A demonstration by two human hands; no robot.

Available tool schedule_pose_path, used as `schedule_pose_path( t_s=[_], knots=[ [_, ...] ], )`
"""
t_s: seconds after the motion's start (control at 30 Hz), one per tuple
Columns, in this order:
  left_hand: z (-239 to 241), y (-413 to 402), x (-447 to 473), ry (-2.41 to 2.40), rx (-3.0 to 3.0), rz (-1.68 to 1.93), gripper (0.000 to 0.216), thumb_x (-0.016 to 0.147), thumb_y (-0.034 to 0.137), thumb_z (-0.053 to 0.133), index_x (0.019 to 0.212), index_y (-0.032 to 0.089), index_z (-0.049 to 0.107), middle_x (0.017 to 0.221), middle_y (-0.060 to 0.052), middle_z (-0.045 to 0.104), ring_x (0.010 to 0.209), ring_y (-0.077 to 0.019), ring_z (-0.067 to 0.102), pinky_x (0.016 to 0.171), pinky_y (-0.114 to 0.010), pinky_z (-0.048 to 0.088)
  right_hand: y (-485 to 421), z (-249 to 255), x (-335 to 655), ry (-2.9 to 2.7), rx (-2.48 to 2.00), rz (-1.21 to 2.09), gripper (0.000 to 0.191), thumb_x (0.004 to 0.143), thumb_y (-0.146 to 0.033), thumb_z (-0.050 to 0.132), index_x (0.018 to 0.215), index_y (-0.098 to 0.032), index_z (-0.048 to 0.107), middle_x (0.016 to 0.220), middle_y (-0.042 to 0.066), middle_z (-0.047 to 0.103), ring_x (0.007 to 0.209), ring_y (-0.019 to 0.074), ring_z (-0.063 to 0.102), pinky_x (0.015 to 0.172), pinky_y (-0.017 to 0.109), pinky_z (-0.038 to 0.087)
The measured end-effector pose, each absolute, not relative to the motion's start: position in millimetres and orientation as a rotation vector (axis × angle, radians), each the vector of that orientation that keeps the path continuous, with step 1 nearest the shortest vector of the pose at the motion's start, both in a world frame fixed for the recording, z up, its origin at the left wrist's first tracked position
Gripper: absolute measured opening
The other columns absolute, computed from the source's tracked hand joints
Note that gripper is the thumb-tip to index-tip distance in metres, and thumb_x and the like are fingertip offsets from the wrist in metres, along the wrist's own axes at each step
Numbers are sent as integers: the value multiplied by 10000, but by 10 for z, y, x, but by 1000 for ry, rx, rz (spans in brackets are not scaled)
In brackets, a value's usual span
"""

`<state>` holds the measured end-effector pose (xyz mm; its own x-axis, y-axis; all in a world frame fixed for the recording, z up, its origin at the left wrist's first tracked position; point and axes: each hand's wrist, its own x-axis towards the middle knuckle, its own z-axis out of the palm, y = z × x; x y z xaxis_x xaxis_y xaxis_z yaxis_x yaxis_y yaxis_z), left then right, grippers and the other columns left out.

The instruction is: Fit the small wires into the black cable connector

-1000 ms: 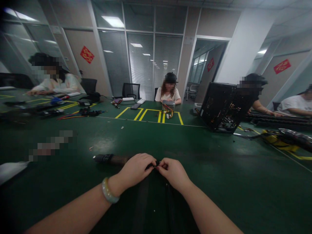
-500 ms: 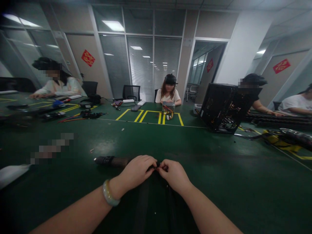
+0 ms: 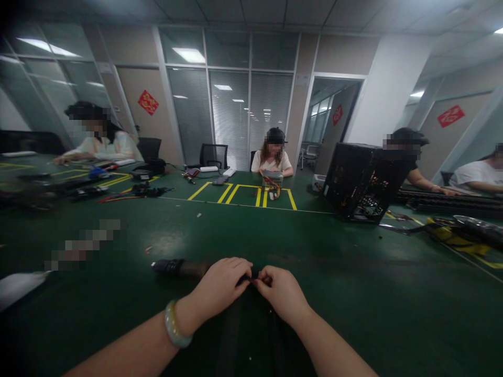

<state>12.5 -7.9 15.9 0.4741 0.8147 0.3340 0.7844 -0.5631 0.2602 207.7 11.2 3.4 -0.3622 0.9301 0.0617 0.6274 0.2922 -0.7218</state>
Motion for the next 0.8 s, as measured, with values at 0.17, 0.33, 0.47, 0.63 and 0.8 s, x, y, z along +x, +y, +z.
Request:
schedule_pose_path(
  t_s=[0.17, 0.33, 0.47, 0.63, 0.8],
  knots=[
    [150, -71, 124, 1394, 2643, 627, 135, 850, 129, 600, 953, 212, 570, 985, -9, 630, 948, -193, 583, 880, -345, 432, 117, 9, 2080, -2086, -1363, 857, 106, 849, -280, 626, 797, -201, 674, 724, -12, 694, 644, 145, 614, 550, 215, 373],
    [182, -86, 125, 1466, 2629, 624, 125, 850, 167, 600, 961, 204, 555, 969, -20, 617, 912, -200, 579, 832, -345, 430, 103, 34, 2078, -2096, -1383, 857, 116, 856, -286, 620, 799, -204, 679, 730, -8, 700, 645, 149, 620, 543, 220, 371],
    [184, -91, 126, 1477, 2631, 632, 96, 846, 162, 597, 920, 203, 550, 932, -14, 615, 877, -200, 575, 793, -343, 421, 97, 35, 2083, -2106, -1384, 833, 124, 860, -299, 615, 811, -206, 681, 734, -7, 699, 642, 149, 616, 543, 223, 370],
    [175, -91, 132, 1443, 2656, 614, 124, 842, 125, 593, 921, 212, 554, 938, -2, 619, 899, -192, 575, 810, -333, 420, 116, -21, 2087, -2102, -1372, 823, 117, 858, -301, 620, 821, -203, 673, 728, -9, 696, 647, 148, 622, 553, 218, 371],
    [195, -94, 134, 1458, 2656, 584, 75, 864, 197, 607, 927, 206, 568, 943, -19, 624, 904, -200, 581, 798, -329, 422, 116, -25, 2086, -2112, -1369, 812, 116, 867, -294, 611, 814, -213, 675, 725, -16, 698, 647, 147, 626, 557, 217, 375]
  ],
)
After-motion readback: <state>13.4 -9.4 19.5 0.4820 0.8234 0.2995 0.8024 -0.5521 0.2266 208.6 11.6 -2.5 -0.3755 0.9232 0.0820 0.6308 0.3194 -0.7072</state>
